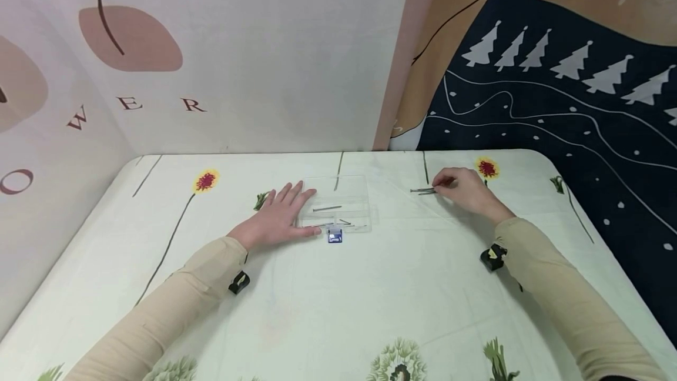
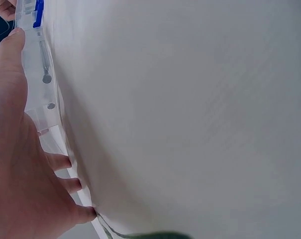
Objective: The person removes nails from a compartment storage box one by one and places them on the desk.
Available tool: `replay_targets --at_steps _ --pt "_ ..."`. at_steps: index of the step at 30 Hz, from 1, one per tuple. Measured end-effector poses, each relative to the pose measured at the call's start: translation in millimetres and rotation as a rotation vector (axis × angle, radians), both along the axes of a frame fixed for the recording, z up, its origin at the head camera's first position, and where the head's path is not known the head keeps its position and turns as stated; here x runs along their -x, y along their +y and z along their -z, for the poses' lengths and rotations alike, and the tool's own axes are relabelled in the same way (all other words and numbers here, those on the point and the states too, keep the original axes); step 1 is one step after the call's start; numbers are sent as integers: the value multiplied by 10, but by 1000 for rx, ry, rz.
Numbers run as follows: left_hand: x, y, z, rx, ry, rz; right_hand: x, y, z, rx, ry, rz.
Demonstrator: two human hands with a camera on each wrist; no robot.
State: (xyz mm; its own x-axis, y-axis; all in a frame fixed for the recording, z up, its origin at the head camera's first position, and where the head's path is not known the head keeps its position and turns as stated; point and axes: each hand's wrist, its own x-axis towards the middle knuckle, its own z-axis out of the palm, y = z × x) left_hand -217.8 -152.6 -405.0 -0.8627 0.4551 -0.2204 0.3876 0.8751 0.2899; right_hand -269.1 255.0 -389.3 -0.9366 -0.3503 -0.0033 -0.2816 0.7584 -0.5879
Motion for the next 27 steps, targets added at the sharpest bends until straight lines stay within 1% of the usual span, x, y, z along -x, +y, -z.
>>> replay_targets --at_steps 3,9,15,20,27 --pt "0 1 -1 -2 -4 -2 -4 12 -10 20 2 7" --pt "-4 0 -13 7 0 -1 -33 -24 -6 59 37 8" --pt "-5 0 -15 5 -5 -3 -90 -152 -8 99 27 1" --pt "-2 -2 0 0 0 0 -139 -300 0 133 18 -31" --pt "1 -2 3 -4 0 -1 -206 -542 30 212 13 -117"
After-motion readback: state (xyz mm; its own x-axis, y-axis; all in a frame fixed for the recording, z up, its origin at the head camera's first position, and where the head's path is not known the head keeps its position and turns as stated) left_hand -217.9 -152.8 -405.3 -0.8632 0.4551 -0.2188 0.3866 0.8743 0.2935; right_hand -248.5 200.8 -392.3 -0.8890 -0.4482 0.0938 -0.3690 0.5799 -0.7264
